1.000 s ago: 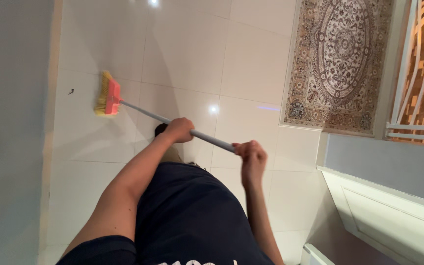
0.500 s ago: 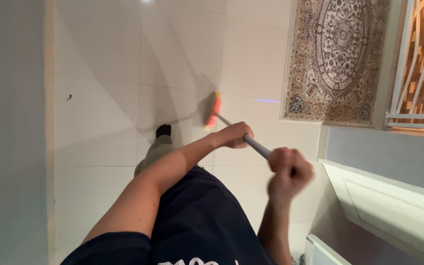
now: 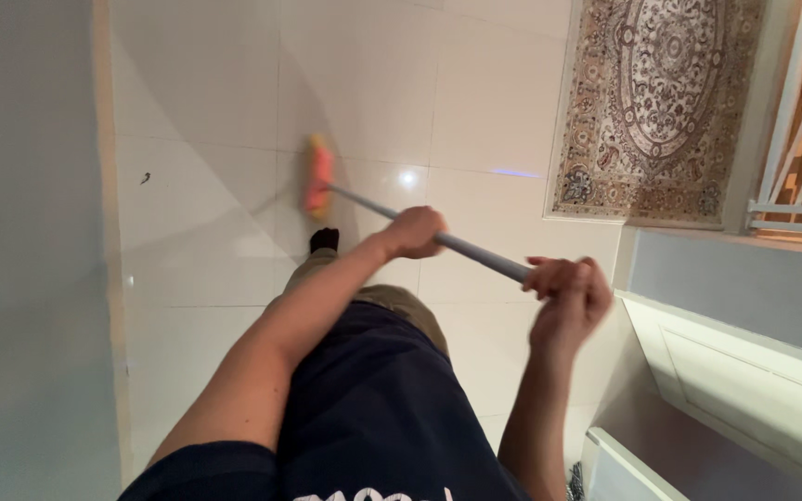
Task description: The person sweeps a tiled floor using a broom with a long handle. They move the broom back and forth across the floor, covering different areas of the room.
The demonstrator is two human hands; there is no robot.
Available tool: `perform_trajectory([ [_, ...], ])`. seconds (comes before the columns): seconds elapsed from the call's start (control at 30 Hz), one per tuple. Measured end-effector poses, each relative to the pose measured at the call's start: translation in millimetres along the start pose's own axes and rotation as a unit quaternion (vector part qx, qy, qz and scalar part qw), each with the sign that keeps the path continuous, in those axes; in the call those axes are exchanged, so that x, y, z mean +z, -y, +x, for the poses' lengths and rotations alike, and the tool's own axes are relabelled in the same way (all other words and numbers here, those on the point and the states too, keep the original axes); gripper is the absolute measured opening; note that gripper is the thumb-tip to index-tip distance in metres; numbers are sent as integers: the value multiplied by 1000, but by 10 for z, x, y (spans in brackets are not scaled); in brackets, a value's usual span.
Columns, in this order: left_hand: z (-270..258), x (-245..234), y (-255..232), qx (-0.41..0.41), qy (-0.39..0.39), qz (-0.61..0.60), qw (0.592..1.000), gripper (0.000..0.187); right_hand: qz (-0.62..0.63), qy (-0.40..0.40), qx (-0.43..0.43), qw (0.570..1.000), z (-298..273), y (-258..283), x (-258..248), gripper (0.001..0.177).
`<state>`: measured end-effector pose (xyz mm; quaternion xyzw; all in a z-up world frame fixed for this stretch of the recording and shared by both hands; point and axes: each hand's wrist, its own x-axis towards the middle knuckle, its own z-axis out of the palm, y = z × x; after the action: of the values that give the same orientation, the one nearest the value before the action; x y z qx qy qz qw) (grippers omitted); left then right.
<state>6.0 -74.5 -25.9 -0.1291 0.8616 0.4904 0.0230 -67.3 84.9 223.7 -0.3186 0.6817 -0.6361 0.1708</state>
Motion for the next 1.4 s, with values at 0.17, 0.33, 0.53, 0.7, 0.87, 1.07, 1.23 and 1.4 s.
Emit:
perform_trajectory([
  [0.17,-617,-176,690,-121,53,74,988,18,65,20,114,991,-199,-577,444,45],
  [0.33,-572,-179,628,-95,14,55,994,11,98,-33,135,985,-197,-574,341,47],
  [0.53,98,-265,-111,23,-45,14,999,22,75,-74,1,994,291,7,-59,45],
  [0.7,619,-343,-549,102,-71,-105,987,40,1,9,-124,992,553,307,121,45],
  [0.87,1050,-327,-413,87,-51,-211,972,45,-299,123,-63,944,722,329,440,22],
  [1.07,1379,-365,-212,102,-73,-139,982,36,-99,88,-84,988,1191,49,189,39],
  [1.23,1213,-447,218,-4,-48,-21,999,25,84,23,18,996,1440,-422,-86,38],
  [1.4,689,-638,955,-152,-28,15,988,11,137,109,108,979,1414,-1207,277,39],
])
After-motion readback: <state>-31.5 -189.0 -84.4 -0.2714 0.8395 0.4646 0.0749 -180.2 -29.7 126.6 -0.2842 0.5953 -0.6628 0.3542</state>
